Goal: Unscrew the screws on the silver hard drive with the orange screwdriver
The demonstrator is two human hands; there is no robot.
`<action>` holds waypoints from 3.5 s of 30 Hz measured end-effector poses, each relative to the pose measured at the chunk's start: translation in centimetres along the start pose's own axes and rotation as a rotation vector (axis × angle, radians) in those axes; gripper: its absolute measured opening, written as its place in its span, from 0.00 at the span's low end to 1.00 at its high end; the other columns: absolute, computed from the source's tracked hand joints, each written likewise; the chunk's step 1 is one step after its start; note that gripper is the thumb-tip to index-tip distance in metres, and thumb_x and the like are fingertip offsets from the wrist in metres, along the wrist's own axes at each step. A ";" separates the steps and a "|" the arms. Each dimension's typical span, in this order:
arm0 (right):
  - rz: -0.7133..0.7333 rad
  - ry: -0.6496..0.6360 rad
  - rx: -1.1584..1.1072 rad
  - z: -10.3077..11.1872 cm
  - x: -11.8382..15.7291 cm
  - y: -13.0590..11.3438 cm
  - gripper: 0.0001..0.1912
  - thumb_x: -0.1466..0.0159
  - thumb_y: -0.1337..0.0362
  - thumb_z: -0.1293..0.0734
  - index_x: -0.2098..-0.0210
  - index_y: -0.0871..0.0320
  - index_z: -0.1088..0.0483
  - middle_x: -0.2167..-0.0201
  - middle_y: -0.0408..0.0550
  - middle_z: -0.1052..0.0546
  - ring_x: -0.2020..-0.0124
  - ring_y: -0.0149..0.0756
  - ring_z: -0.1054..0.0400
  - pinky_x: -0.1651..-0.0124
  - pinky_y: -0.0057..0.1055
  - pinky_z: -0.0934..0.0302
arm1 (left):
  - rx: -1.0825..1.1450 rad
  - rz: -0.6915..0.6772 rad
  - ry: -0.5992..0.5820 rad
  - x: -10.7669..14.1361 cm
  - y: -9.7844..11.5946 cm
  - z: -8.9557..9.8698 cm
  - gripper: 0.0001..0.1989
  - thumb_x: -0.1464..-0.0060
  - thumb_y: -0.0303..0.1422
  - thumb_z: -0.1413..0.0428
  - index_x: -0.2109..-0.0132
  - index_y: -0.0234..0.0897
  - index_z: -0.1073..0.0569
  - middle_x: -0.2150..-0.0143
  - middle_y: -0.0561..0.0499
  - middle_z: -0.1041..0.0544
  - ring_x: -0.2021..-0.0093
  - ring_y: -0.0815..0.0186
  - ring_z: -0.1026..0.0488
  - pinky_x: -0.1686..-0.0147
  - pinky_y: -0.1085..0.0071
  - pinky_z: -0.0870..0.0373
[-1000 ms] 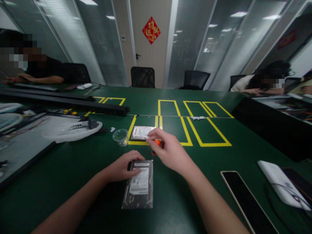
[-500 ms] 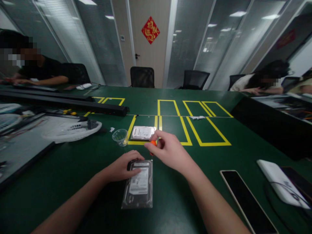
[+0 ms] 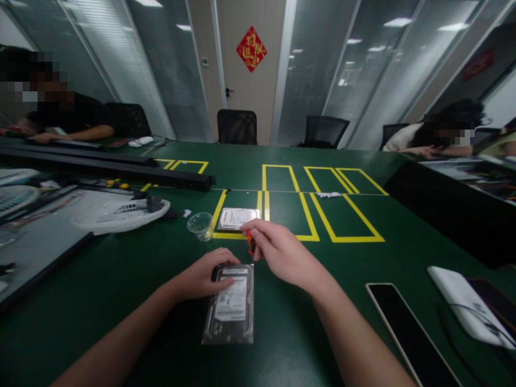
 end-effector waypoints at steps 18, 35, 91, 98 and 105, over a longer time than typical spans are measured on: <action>0.076 0.040 0.046 -0.2 -0.2 -0.4 0.12 0.27 0.56 0.37 0.60 0.56 0.27 0.66 0.46 0.23 0.67 0.34 0.30 0.64 0.31 0.38 | 0.016 -0.003 0.005 0.1 -0.2 -0.1 0.17 0.43 0.33 0.38 0.46 0.41 0.26 0.50 0.47 0.25 0.50 0.58 0.28 0.49 0.62 0.30; 0.064 0.137 0.038 0.2 -0.3 0.2 0.07 0.32 0.60 0.31 0.63 0.56 0.32 0.61 0.47 0.22 0.70 0.31 0.33 0.68 0.30 0.40 | 0.018 0.004 0.004 0.1 -0.1 0.0 0.17 0.42 0.35 0.38 0.46 0.41 0.25 0.49 0.46 0.25 0.49 0.56 0.28 0.48 0.60 0.29; 0.001 0.000 -0.001 -0.1 -0.1 -0.3 0.14 0.26 0.56 0.39 0.56 0.57 0.26 0.69 0.44 0.24 0.74 0.31 0.30 0.69 0.30 0.37 | 0.022 0.001 -0.003 0.1 -0.1 -0.1 0.17 0.42 0.33 0.38 0.46 0.41 0.26 0.50 0.48 0.25 0.50 0.58 0.28 0.49 0.62 0.30; -0.009 0.009 -0.005 0.1 0.0 0.1 0.12 0.27 0.57 0.38 0.53 0.57 0.27 0.71 0.44 0.24 0.72 0.33 0.28 0.68 0.31 0.36 | 0.021 0.005 -0.003 0.0 -0.1 0.0 0.17 0.42 0.34 0.38 0.45 0.42 0.26 0.49 0.47 0.25 0.49 0.58 0.28 0.48 0.62 0.30; 0.035 0.078 0.012 0.1 -0.1 0.3 0.10 0.34 0.59 0.29 0.65 0.56 0.33 0.60 0.48 0.21 0.70 0.31 0.31 0.70 0.29 0.40 | 0.023 0.001 0.000 0.1 -0.2 -0.1 0.17 0.42 0.34 0.37 0.46 0.42 0.26 0.49 0.48 0.25 0.48 0.58 0.28 0.48 0.62 0.30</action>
Point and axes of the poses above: each hand's wrist, its own x-axis away from the middle knuckle, its own z-axis out of the back of the hand, y = z × x, the point moved 6 cm from there along -x, towards the middle knuckle
